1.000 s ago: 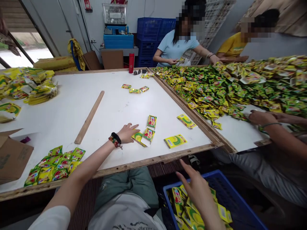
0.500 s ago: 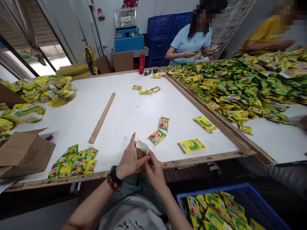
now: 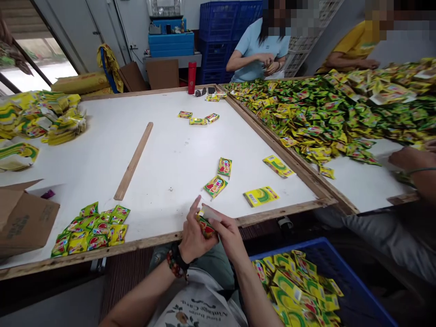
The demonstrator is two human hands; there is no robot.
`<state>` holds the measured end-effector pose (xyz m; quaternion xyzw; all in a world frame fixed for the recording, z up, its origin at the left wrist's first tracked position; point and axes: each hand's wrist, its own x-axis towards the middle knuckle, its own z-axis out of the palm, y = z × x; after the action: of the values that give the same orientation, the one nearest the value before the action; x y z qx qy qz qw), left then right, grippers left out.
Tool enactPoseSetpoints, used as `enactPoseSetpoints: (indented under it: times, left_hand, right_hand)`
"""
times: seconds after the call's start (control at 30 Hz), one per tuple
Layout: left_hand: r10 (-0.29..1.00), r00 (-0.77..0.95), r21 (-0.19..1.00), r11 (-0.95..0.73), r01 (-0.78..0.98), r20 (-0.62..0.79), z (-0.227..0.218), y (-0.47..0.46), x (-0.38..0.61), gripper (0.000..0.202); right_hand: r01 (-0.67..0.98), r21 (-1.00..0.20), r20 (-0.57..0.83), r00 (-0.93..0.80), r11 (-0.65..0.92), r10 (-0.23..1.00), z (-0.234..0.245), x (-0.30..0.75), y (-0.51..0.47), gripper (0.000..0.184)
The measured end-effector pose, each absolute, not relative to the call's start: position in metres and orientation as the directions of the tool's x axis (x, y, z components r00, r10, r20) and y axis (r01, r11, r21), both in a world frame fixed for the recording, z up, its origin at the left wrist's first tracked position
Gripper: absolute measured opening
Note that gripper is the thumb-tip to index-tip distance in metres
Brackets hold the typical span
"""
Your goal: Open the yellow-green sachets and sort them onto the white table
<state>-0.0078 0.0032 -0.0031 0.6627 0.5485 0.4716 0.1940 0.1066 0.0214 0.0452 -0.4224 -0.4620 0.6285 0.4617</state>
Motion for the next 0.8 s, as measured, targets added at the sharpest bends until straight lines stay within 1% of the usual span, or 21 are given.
enactPoseSetpoints:
  times: [0.03, 0.1, 0.13, 0.2, 0.3, 0.37, 0.43, 0.5, 0.57, 0.63, 0.7, 0.73, 0.77, 0.8]
  left_hand:
    - [0.933, -0.035, 0.794, -0.285, 0.537, 0.359, -0.001, 0.004, -0.008, 0.068]
    - [0.969, -0.002, 0.808, -0.206, 0.552, 0.248, 0.002, 0.005, -0.007, 0.063]
    - [0.977, 0.014, 0.804, -0.182, 0.567, 0.211, 0.002, 0.005, -0.007, 0.057]
    - [0.981, 0.022, 0.793, -0.17, 0.585, 0.194, 0.001, 0.006, -0.006, 0.053]
    - [0.974, -0.005, 0.798, -0.184, 0.574, 0.228, -0.001, 0.006, -0.005, 0.058]
    - [0.97, -0.026, 0.795, -0.181, 0.579, 0.24, -0.002, 0.006, -0.004, 0.052]
    - [0.97, -0.059, 0.786, -0.153, 0.599, 0.234, -0.003, 0.007, -0.003, 0.042]
    - [0.972, -0.084, 0.779, -0.123, 0.614, 0.22, -0.002, 0.006, -0.003, 0.033]
    - [0.978, -0.062, 0.779, -0.12, 0.616, 0.201, 0.003, 0.006, -0.005, 0.029]
    - [0.981, 0.079, 0.777, -0.188, 0.601, 0.176, 0.013, 0.009, -0.01, 0.037]
    - [0.936, 0.318, 0.74, -0.319, 0.592, 0.149, 0.025, 0.019, -0.017, 0.054]
    - [0.895, 0.427, 0.703, -0.385, 0.598, 0.127, 0.03, 0.027, -0.02, 0.063]
    - [0.864, 0.494, 0.65, -0.43, 0.626, 0.097, 0.034, 0.039, -0.021, 0.071]
    - [0.859, 0.508, 0.585, -0.444, 0.679, 0.062, 0.036, 0.052, -0.022, 0.076]
  right_hand:
    - [-0.094, -0.994, -0.038, -0.228, -0.061, 0.973, 0.049, 0.108, 0.02, 0.033]
    - [0.085, -0.991, 0.082, -0.227, 0.104, 0.97, 0.054, 0.109, 0.017, 0.031]
    - [0.15, -0.978, 0.114, -0.209, 0.147, 0.971, 0.055, 0.109, 0.016, 0.03]
    - [0.227, -0.963, 0.115, -0.14, 0.145, 0.983, 0.054, 0.109, 0.015, 0.028]
    - [0.232, -0.968, 0.071, -0.096, 0.092, 0.993, 0.051, 0.108, 0.018, 0.028]
    - [0.207, -0.971, 0.089, -0.134, 0.116, 0.987, 0.05, 0.108, 0.021, 0.027]
    - [0.214, -0.958, 0.147, -0.213, 0.193, 0.966, 0.049, 0.106, 0.023, 0.028]
    - [0.237, -0.922, 0.232, -0.298, 0.307, 0.926, 0.047, 0.104, 0.023, 0.033]
    - [0.259, -0.886, 0.289, -0.338, 0.384, 0.896, 0.044, 0.104, 0.021, 0.037]
    - [0.293, -0.873, 0.299, -0.31, 0.39, 0.903, 0.041, 0.114, 0.014, 0.036]
    - [0.381, -0.867, 0.259, -0.207, 0.322, 0.943, 0.041, 0.139, 0.002, 0.034]
    - [0.458, -0.85, 0.224, -0.132, 0.26, 0.966, 0.041, 0.157, -0.005, 0.033]
    - [0.552, -0.814, 0.184, -0.046, 0.178, 0.982, 0.041, 0.178, -0.012, 0.035]
    - [0.662, -0.745, 0.144, 0.041, 0.081, 0.989, 0.041, 0.2, -0.019, 0.037]
